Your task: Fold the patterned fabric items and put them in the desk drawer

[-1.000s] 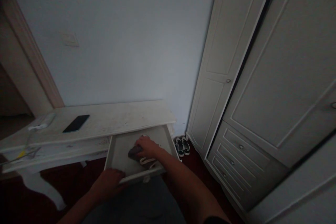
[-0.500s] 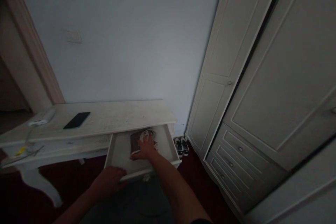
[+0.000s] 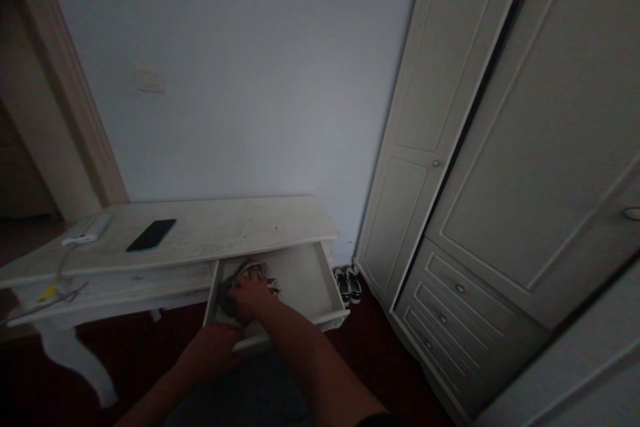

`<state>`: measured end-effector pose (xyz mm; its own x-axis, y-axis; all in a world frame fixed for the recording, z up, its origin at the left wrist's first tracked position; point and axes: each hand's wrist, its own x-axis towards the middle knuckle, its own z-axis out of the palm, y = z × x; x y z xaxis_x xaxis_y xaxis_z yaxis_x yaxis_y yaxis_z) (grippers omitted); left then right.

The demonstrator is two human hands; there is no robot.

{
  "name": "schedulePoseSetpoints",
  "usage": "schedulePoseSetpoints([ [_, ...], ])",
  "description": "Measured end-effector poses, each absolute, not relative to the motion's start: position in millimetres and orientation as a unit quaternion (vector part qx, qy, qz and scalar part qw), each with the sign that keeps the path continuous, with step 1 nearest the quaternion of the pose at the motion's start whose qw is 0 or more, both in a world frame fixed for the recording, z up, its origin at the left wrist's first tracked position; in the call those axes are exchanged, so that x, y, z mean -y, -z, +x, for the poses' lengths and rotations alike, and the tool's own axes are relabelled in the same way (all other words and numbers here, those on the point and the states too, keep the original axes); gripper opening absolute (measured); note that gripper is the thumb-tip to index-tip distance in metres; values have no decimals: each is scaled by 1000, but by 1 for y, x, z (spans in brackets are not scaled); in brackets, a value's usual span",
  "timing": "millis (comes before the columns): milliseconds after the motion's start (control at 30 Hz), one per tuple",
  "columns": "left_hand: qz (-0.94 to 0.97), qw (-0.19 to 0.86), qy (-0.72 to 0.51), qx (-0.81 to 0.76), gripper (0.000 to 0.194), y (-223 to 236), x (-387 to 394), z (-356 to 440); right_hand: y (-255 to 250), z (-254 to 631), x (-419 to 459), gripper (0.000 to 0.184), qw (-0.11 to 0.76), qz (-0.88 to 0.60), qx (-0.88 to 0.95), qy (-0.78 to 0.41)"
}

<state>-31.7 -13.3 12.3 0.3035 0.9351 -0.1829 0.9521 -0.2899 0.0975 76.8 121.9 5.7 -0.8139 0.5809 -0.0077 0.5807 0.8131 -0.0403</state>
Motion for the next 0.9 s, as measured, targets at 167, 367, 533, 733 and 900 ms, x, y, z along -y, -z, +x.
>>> schedulePoseSetpoints([
  [167, 802, 102, 35, -587, 44, -14, 13, -32, -5, 79, -117, 68, -21, -291, 956, 8],
  [367, 800, 103, 30, -590, 45, -9, 11, -33, 0, 79, -118, 72, -17, -310, 950, 5],
  [533, 801, 98, 43, -589, 43, -2, 10, -34, 6, 81, -127, 73, 23, -346, 938, -21],
  [733, 803, 91, 41, -588, 40, 6, 11, -37, 2, 116, -153, 78, 75, -495, 862, -77],
  [900, 803, 91, 26, -588, 37, 11, 12, -37, -2, 178, -167, 82, 98, -611, 784, -58],
])
